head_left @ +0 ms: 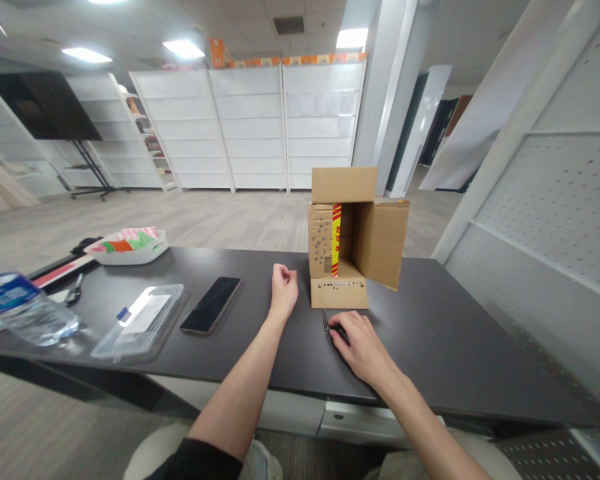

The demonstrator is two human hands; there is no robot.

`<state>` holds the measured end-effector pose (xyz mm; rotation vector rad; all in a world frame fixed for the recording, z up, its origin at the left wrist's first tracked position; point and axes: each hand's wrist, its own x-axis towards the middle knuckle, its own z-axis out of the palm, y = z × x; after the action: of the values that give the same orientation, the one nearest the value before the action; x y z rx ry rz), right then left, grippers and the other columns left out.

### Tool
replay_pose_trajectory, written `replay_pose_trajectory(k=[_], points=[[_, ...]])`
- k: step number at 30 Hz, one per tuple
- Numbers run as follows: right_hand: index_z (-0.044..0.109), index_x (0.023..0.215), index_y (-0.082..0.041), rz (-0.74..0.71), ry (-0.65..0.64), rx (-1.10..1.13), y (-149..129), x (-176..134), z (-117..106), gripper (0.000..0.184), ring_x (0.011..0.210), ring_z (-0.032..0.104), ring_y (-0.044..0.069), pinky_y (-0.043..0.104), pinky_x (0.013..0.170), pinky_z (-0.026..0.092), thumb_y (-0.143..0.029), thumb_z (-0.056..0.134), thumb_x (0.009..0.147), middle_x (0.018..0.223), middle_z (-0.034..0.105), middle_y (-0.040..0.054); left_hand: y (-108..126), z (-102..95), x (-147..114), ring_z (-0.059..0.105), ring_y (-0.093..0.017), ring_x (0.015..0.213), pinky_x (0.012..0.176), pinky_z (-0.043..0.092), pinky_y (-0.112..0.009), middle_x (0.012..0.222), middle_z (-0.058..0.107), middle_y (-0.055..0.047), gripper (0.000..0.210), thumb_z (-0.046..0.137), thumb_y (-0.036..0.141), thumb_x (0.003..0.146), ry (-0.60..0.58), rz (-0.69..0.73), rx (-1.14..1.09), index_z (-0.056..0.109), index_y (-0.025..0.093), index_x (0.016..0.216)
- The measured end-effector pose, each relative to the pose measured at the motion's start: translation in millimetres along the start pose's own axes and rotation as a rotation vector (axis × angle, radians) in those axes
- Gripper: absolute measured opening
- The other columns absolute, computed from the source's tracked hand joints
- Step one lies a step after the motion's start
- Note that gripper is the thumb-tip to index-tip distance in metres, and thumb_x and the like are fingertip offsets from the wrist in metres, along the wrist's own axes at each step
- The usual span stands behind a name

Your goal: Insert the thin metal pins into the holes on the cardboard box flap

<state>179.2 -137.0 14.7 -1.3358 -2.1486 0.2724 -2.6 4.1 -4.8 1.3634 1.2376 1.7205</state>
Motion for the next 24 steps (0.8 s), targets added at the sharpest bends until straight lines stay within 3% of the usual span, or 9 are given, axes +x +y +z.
replay_pose_trajectory(k=[24], points=[[0.056, 0.097, -0.022, 0.011, -0.012, -0.005, -0.2, -0.4, -1.2, 0.008, 0.095, 0.056, 0.022, 0.037, 0.082, 0.040, -0.022, 0.049, 0.092, 0.098, 0.065, 0.0058, -0.5, 0.3, 0.0, 0.036, -0.007, 0.060, 0.059, 0.031, -0.020, 0.071, 0.037, 0.005, 0.019, 0.054, 0.020, 0.082, -0.013, 0.002, -0.015, 0.035, 0.020, 0.079]])
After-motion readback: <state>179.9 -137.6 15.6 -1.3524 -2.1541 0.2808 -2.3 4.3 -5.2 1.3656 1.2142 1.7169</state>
